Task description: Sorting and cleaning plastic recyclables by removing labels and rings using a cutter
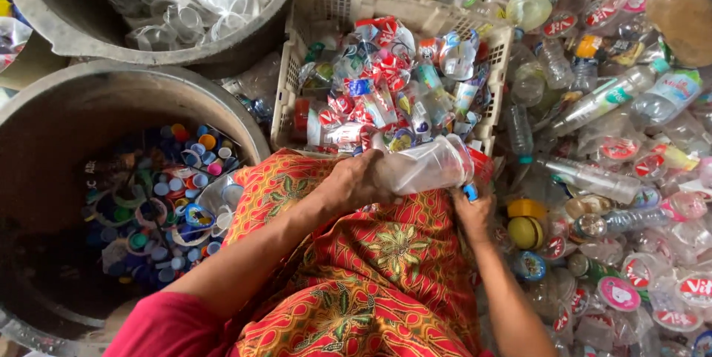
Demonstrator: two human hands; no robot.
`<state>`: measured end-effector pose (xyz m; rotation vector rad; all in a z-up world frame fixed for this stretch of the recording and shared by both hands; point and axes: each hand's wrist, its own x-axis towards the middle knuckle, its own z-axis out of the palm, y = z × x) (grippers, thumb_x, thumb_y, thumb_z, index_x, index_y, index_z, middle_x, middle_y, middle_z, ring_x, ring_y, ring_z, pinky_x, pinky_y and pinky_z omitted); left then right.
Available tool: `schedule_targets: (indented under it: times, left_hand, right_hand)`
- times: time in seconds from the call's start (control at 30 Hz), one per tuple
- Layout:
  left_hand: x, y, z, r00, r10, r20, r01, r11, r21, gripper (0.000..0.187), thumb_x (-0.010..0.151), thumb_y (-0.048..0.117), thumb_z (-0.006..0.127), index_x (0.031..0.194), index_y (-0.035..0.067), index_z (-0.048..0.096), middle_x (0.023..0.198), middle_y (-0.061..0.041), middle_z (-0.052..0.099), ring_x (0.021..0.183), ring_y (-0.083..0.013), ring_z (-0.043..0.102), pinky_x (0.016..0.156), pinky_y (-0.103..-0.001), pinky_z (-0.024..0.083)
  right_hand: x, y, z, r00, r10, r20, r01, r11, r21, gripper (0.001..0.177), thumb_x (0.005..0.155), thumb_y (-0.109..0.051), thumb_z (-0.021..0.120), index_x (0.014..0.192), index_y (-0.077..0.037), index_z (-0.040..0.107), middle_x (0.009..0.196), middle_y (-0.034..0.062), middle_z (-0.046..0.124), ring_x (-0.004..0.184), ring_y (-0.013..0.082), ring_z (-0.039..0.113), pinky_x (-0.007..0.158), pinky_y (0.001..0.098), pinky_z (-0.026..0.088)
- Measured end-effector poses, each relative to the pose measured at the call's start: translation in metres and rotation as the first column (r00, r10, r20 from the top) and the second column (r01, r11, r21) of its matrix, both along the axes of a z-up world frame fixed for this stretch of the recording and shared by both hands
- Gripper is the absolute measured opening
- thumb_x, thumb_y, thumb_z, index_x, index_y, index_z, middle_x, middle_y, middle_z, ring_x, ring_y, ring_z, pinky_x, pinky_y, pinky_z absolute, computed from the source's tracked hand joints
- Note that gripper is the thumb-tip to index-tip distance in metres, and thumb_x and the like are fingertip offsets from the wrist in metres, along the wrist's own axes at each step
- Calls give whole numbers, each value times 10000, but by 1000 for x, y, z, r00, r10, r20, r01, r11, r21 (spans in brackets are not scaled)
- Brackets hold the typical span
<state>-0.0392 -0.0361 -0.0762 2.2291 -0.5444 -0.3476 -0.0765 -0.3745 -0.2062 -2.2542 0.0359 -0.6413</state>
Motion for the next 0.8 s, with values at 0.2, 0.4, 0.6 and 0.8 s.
schedule_targets:
  times: [0.2,0.4,0.6,0.8]
  left_hand:
    - [-2,-15,-16,985,172,-35,-174,981,-84,855,731,439,880,1404,88,486,1028,-254,721,1007,-435,725,894,-512,613]
    - [-14,-23,114,876,328,-353,-439,847,-301,999,681,494,879,1481,74,454,1276,-269,663,1254,-422,619,1082,-510,501]
    - [-20,-34,142,933,251,-258,-330,881,-339,949,687,428,896,1475,100,483,1270,-276,660,1236,-424,632,1102,-489,484]
    - [-12,-6,170,926,96,-366,-331,672,-662,1099,665,352,905,1567,37,361,1506,-291,492,1390,-521,443,1152,-593,373]
  right_hand:
    - [3,30,170,885,437,-158,-247,730,638,478,847,94,687,1307,-27,651,1263,167,710,1145,262,683,968,400,590]
    - [23,32,167,849,527,-47,-259,492,831,625,921,-249,677,1455,19,493,1282,176,695,402,40,525,328,147,328]
    - [94,53,72,846,530,63,-300,373,878,658,801,-307,834,1352,-84,553,682,110,624,283,138,411,277,242,398]
    - [34,141,246,786,617,-25,-431,576,694,438,581,-146,891,972,-53,715,519,57,607,358,71,511,296,234,425]
